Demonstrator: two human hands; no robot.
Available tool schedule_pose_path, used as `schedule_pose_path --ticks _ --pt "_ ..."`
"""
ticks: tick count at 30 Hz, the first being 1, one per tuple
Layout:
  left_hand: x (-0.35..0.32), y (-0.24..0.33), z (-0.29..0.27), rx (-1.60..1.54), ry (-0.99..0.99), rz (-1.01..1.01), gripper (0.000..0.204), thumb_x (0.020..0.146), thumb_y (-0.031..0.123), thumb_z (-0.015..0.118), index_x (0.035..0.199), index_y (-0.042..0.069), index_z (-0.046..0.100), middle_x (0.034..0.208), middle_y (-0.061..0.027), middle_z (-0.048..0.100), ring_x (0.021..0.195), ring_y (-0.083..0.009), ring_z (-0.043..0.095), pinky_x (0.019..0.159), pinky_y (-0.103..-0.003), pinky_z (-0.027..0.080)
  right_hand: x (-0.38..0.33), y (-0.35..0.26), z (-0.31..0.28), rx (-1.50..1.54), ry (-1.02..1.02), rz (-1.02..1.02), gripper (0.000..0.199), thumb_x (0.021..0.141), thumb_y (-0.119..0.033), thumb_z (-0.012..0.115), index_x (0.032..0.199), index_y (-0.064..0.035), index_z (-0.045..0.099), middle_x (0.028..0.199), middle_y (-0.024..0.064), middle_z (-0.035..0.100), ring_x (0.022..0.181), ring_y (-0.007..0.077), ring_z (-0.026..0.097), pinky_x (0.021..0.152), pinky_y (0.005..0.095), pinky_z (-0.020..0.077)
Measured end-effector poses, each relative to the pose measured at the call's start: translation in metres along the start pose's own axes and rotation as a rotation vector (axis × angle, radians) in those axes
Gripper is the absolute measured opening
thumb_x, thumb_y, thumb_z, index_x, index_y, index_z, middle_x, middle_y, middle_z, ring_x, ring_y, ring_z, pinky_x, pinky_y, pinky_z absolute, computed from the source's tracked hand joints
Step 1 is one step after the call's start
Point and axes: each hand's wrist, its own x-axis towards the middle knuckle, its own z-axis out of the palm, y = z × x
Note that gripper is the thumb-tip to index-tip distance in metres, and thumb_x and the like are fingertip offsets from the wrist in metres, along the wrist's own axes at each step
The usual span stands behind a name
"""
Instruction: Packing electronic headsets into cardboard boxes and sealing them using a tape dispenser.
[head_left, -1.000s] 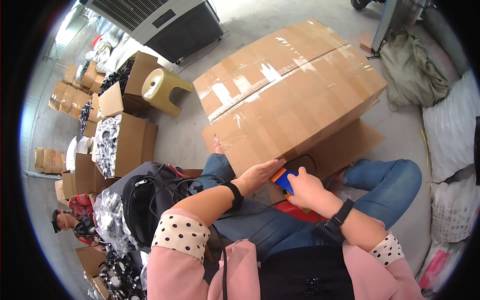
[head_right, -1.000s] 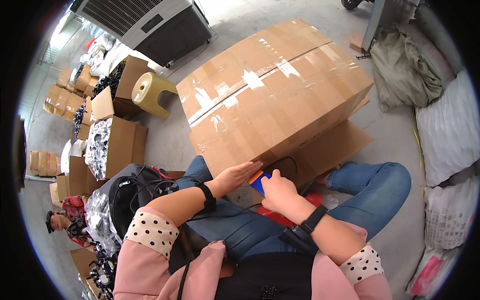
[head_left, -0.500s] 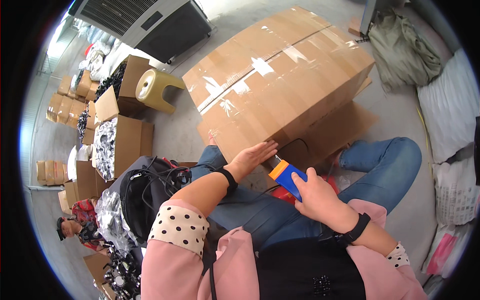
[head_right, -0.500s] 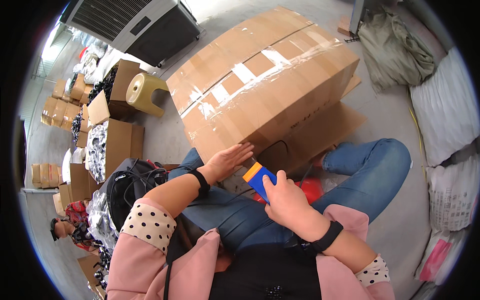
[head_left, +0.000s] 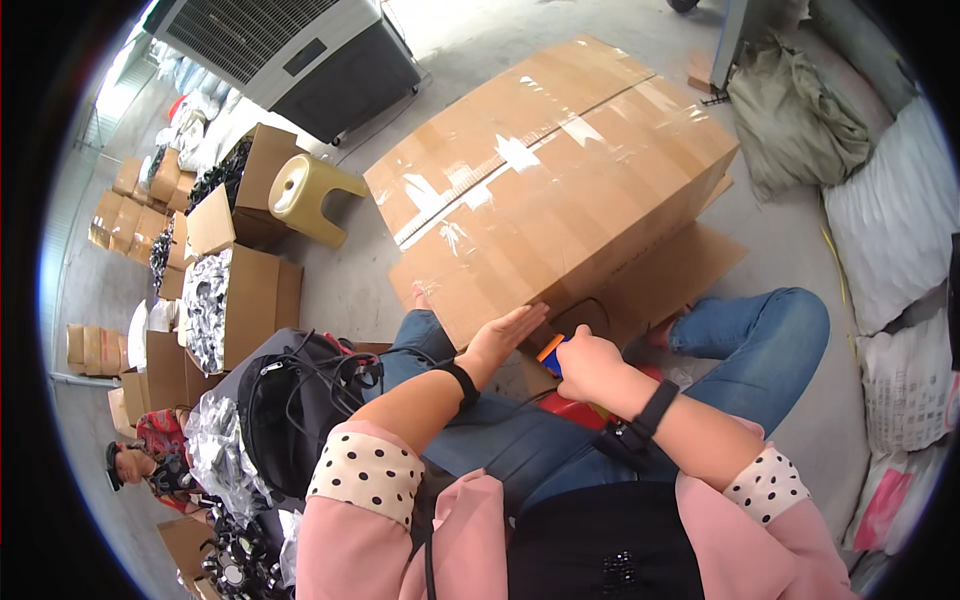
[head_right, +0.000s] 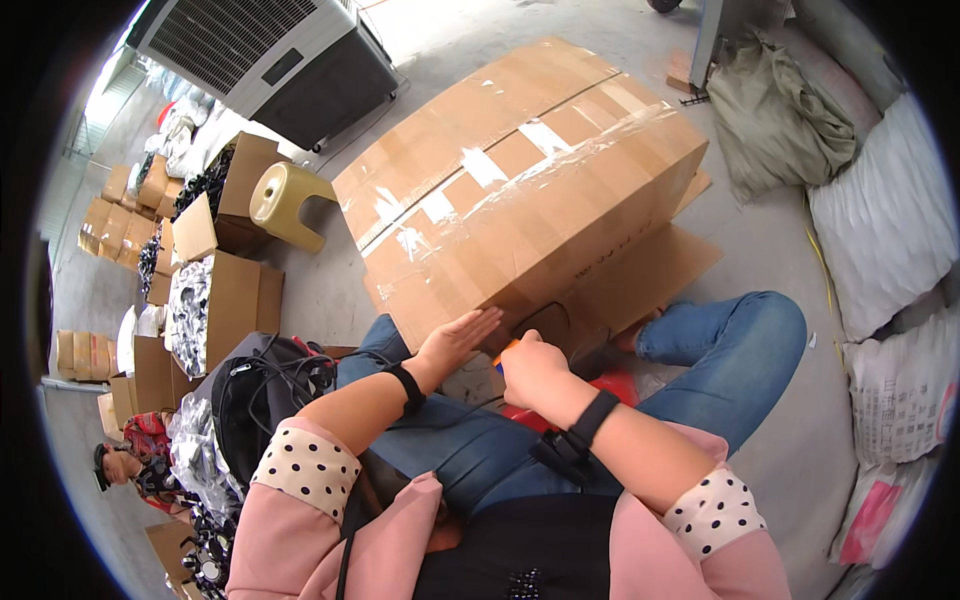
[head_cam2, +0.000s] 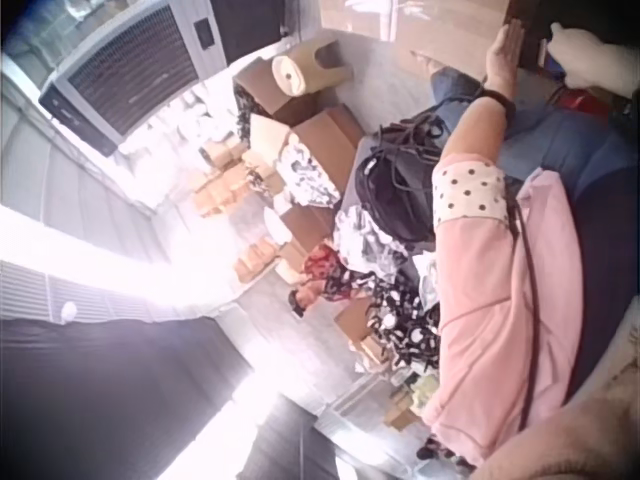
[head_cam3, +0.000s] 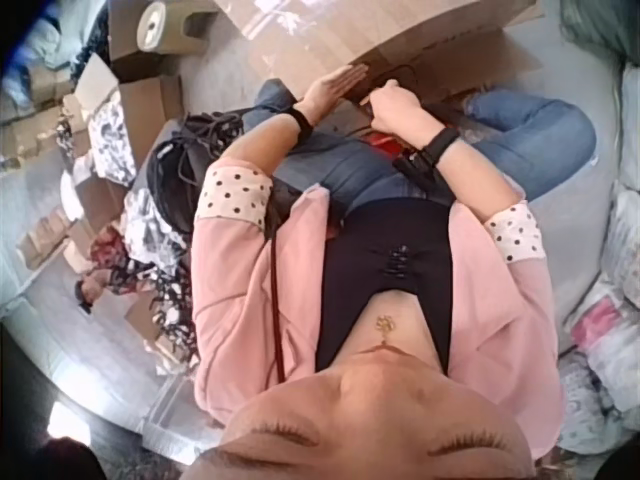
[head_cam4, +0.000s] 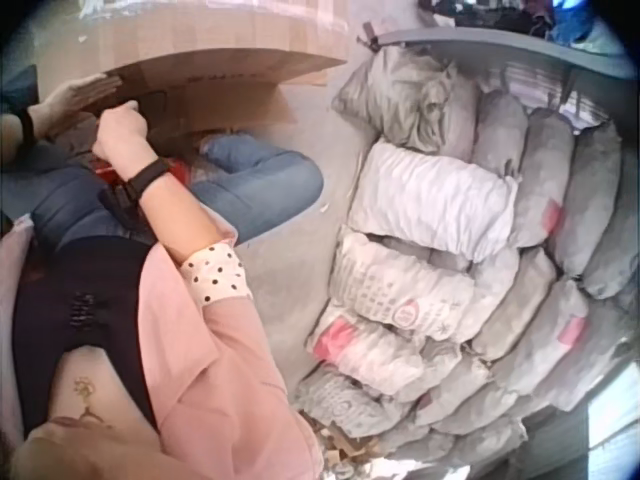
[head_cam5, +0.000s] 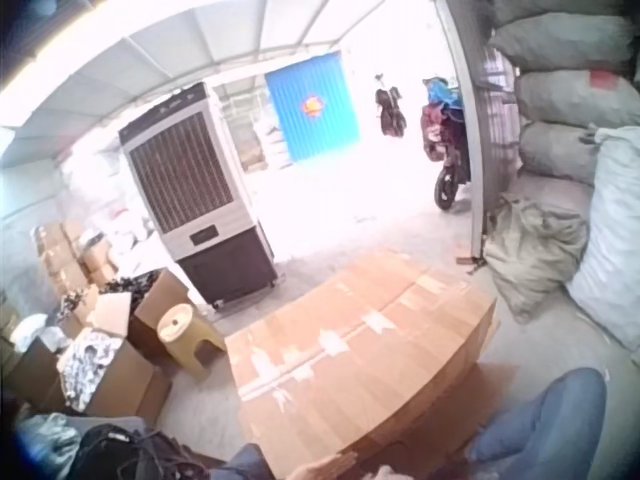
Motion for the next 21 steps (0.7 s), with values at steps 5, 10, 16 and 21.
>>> schedule_pose_path --ticks 5,10,16,21 --pt "0.018 0.028 0.014 0.233 -0.082 0.001 0.069 0.093 0.039 0.039 0.154 0.016 0.015 0.161 0.0049 0.006 0.148 -0.02 -0.002 0.117 -0.046 -0.011 0.055 0.001 0.01 0.037 0.12 -0.027 0.034 0.065 -0.019 0.07 0.093 0.0006 0.071 0.099 0.029 0.061 0.089 0.0363 0.066 0.076 0.0401 0.0567" --pt "0.009 0.104 0.088 0.287 -0.249 0.062 0.068 0.093 0.038 0.04 0.153 0.014 0.02 0.161 -0.0003 0.01 0.148 -0.0232 0.001 0.118 -0.045 -0.008 0.09 -0.013 -0.027 0.12 -0.058 -0.009 0.038 0.059 -0.024 0.075 0.089 -0.0019 0.073 0.091 0.0189 0.07 0.088 0.0306 0.069 0.077 0.0386 0.0558" --pt "0.025 0.028 0.021 0.262 -0.178 0.27 0.057 0.098 0.035 0.034 0.15 0.011 0.03 0.16 -0.0048 0.012 0.147 -0.0249 0.007 0.119 -0.045 0.002 0.096 0.037 0.01 0.206 -0.137 0.126 0.045 0.057 -0.027 0.076 0.096 -0.0045 0.073 0.097 0.0189 0.07 0.092 0.0316 0.068 0.081 0.0383 0.0549" --pt "0.022 0.009 0.007 0.243 -0.249 0.331 0.059 0.098 0.037 0.035 0.149 0.009 0.031 0.161 -0.0102 0.009 0.148 -0.0284 0.002 0.118 -0.047 -0.002 0.106 0.08 0.026 0.183 -0.091 0.219 0.037 0.063 -0.025 0.074 0.095 -0.0062 0.074 0.102 0.0175 0.069 0.097 0.0312 0.067 0.085 0.0392 0.0532"
